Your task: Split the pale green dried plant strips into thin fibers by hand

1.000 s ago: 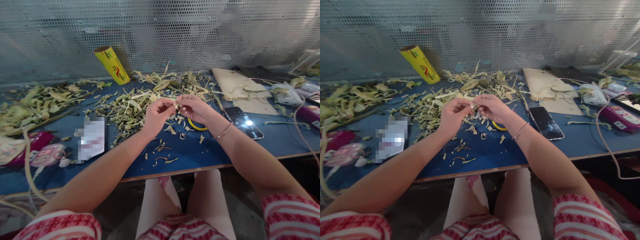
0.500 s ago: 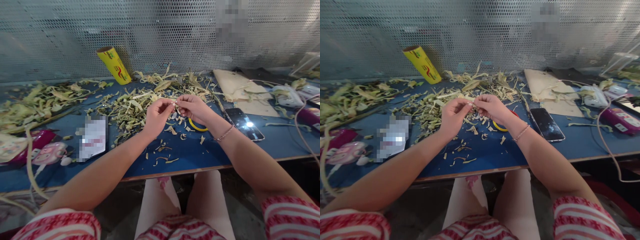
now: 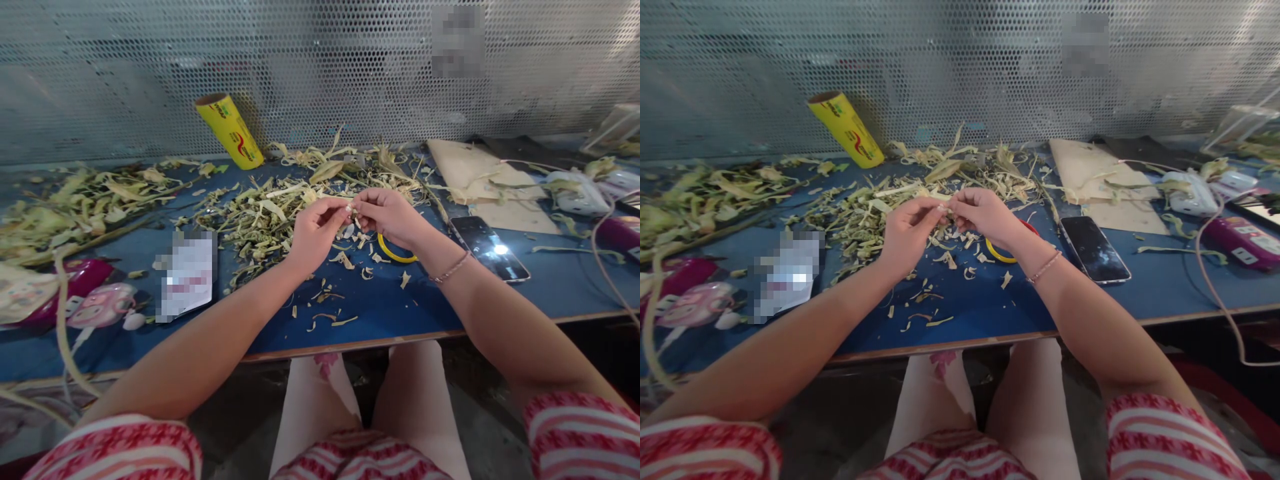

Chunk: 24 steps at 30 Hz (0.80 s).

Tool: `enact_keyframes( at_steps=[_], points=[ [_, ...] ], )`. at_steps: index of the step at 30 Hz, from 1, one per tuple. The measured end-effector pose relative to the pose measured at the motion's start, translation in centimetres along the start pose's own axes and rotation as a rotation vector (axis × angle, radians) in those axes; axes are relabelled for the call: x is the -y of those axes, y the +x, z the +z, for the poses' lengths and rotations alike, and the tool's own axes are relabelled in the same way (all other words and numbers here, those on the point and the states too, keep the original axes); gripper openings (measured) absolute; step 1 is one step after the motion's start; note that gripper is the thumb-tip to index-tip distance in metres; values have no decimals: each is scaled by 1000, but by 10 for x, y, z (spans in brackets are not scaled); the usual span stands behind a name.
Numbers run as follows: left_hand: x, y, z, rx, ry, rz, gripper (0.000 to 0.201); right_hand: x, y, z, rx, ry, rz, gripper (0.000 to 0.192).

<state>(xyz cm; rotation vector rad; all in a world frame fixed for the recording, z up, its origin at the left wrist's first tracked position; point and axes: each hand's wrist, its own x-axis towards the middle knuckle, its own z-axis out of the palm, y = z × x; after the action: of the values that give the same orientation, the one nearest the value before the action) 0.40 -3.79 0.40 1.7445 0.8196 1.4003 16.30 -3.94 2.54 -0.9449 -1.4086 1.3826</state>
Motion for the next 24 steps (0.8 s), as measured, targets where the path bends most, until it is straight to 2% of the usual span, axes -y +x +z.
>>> enact_keyframes(
  at_steps=[4,10,24],
  points=[
    [5,1,-1,56,-76,-34,18,1,-1,0,8,8,18,21],
    [8,1,1,149,-318,-140,14,0,1,-1,25,29,25,21],
    [1,4,6,12,-667,-500,5,-2,1,-3,27,36,48,19]
  ],
)
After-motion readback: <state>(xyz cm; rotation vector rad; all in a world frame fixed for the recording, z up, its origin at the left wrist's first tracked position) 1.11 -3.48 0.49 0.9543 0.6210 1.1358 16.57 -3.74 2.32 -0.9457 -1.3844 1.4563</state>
